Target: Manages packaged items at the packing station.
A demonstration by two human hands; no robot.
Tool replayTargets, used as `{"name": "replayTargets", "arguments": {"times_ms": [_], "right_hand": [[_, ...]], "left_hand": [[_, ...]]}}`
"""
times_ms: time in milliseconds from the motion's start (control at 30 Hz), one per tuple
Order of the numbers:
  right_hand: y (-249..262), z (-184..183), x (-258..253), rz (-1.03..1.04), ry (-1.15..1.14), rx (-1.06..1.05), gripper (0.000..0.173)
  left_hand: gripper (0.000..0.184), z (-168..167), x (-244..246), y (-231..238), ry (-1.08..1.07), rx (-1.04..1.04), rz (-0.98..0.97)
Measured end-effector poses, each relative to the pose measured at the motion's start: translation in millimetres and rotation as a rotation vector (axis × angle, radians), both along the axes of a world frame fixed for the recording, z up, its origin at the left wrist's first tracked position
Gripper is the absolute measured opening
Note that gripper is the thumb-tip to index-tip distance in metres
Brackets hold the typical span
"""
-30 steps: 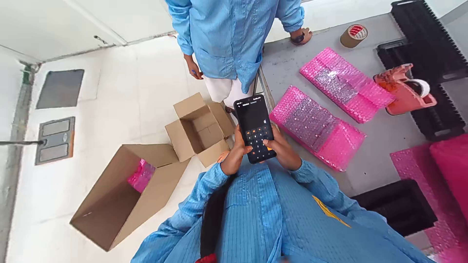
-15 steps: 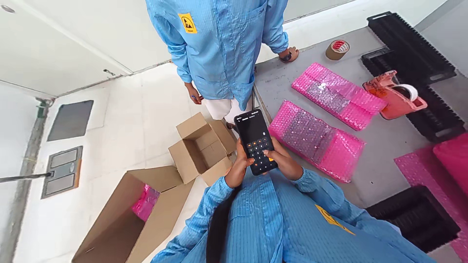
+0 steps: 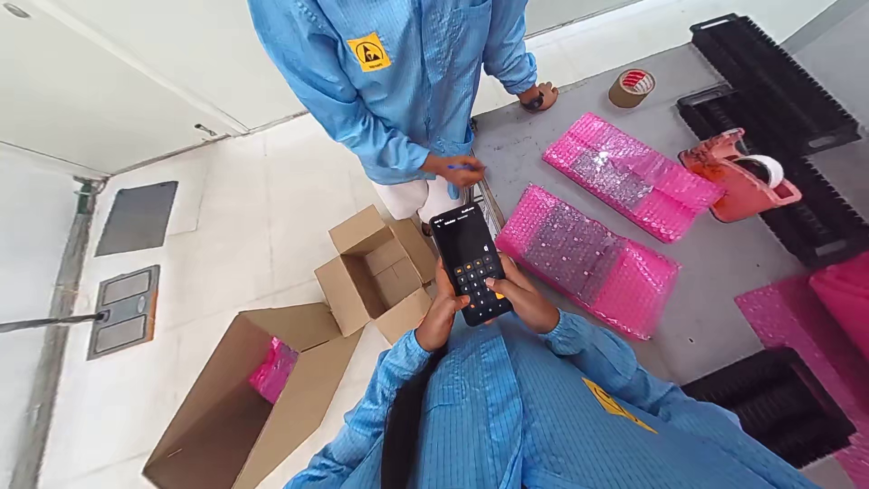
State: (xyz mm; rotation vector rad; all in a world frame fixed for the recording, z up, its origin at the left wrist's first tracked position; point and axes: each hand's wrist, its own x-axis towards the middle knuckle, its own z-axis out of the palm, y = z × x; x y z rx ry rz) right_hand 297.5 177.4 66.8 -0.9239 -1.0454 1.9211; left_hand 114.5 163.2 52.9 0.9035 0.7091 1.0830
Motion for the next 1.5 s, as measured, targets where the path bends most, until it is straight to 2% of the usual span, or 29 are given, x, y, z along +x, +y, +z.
{"name": "replayTargets", "arguments": {"times_ms": [567, 733, 1500], "right_hand": [[6, 1, 1, 0.036, 0.011, -0.019, 0.041], [9, 3, 2, 0.036, -0.012, -0.007, 0.044], [12, 1, 7, 0.044, 0.019, -0.043, 0.043]], "left_hand": [[0.095, -2, 0, 1, -0.043, -0.014, 0.024], [0.1, -1, 0, 4, 0.022, -0.01, 0.018], [0.09, 1, 5, 6, -0.039, -0.037, 0.024]]}}
